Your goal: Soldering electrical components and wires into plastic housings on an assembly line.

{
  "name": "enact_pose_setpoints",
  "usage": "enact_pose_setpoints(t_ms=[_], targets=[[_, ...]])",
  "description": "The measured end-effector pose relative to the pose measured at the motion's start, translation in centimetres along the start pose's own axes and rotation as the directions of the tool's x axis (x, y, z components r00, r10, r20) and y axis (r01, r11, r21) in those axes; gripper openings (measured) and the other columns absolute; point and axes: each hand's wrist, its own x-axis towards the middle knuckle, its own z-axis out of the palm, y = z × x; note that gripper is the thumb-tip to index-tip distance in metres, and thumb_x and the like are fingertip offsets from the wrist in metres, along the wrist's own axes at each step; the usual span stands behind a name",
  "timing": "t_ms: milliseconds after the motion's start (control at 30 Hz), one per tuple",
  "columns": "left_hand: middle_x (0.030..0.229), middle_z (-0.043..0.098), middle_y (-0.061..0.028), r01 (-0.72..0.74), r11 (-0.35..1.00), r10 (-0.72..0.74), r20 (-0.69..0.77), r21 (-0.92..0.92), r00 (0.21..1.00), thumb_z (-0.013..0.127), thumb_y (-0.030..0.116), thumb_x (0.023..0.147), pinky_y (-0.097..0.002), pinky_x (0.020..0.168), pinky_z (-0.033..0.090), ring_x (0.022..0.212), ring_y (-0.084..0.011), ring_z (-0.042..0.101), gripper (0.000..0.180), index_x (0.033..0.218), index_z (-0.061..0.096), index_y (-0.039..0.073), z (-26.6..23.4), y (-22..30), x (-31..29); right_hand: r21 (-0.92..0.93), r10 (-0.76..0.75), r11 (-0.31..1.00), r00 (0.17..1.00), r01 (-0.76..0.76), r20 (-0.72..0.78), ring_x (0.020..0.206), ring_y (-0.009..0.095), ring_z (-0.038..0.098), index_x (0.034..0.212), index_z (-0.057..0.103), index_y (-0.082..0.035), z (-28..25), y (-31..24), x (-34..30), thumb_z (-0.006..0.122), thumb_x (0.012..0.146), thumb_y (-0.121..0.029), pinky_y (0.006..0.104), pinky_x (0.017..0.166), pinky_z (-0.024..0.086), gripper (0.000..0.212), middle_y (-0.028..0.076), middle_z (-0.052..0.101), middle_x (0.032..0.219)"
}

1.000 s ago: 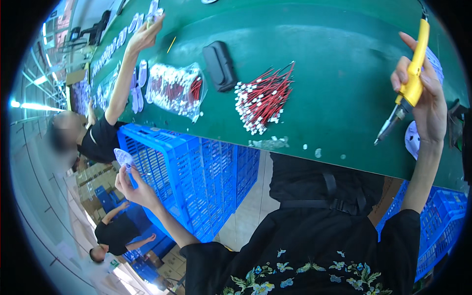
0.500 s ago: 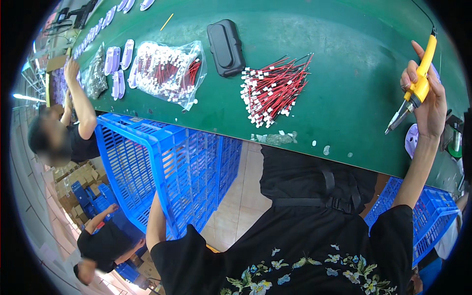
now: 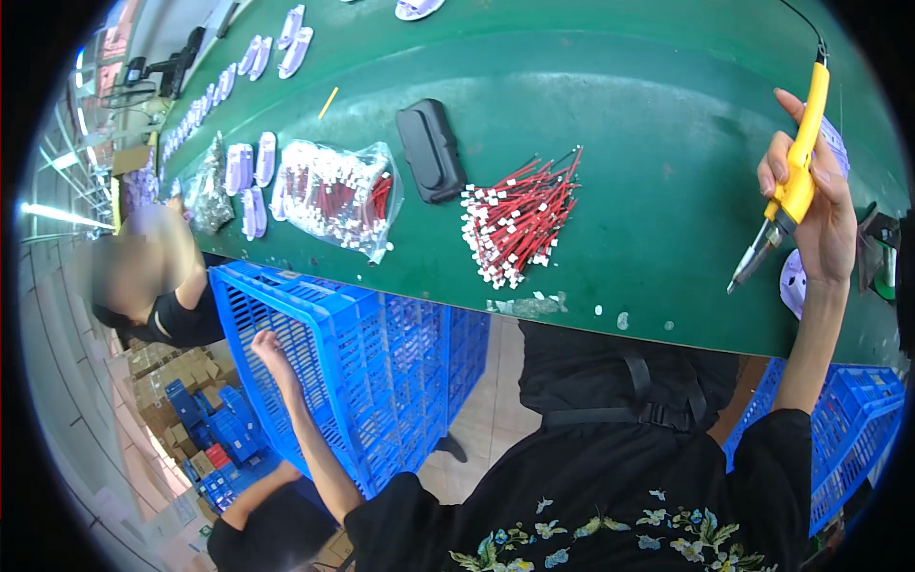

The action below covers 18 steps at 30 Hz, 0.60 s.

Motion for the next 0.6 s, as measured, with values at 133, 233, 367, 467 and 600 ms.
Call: enact_pose_setpoints(t_ms=[133,233,367,467,600], targets=[[0.103,0.059,-0.0082,-0.213,0.675,0.325,0.025,-0.706,0.946,0.048,0.022,0.105,-0.0260,0.080,0.046,0.089,-0.0130,0.053,0.020,0.100,0.057,0.005,0.4,12.3,-6.6,-0.010,0.014,1.000,1.000,-0.015,-0.024,0.081,0.015,0.058,0.157,0.027,0.005,1.0,-0.4,-0.4,0.055,0.092,-0.039,0.0263,0.074,0.048,0.083,0.005,0.053,0.087],[0.100,0.057,-0.0081,-0.323,0.705,0.495,0.111,-0.632,0.862,0.053,0.016,0.105,-0.0273,0.077,0.042,0.087,-0.0132,0.048,0.018,0.095,0.055,0.002,7.4,18.8,-14.8,0.015,0.025,1.000,1.000,-0.025,-0.008,0.079,0.015,0.056,0.158,0.026,0.005,1.4,-0.7,-0.5,0.056,0.092,-0.039,0.0254,0.073,0.046,0.084,0.004,0.051,0.087],[0.097,0.062,-0.0087,-0.261,0.748,0.619,0.499,-0.611,0.606,0.052,0.000,0.105,-0.0248,0.065,0.044,0.076,-0.0112,0.057,0.015,0.107,0.067,-0.004,16.6,24.9,-23.9,0.078,0.010,0.997,1.000,-0.009,-0.012,0.078,0.016,0.056,0.157,0.028,0.005,1.3,-0.8,-0.7,0.058,0.090,-0.039,0.0258,0.071,0.045,0.086,0.005,0.051,0.085],[0.081,0.063,-0.0041,-0.057,0.744,0.608,0.639,-0.666,0.471,0.055,0.002,0.105,-0.0222,0.062,0.043,0.070,-0.0081,0.054,0.018,0.116,0.068,-0.004,20.5,28.1,-26.5,0.178,-0.011,0.984,1.000,0.006,0.024,0.081,0.022,0.063,0.152,0.034,0.003,0.9,-0.8,-0.7,0.061,0.088,-0.031,0.0341,0.080,0.052,0.078,0.010,0.059,0.088],[0.084,0.072,-0.0068,-0.038,0.822,0.535,0.749,-0.568,0.392,0.061,0.007,0.104,-0.0191,0.056,0.041,0.062,-0.0041,0.053,0.020,0.121,0.064,-0.003,24.1,31.9,-25.4,0.229,0.011,0.973,0.999,-0.021,0.049,0.085,0.022,0.066,0.151,0.034,0.000,0.9,-0.9,-0.8,0.060,0.088,-0.026,0.0366,0.085,0.052,0.073,0.011,0.062,0.089]])
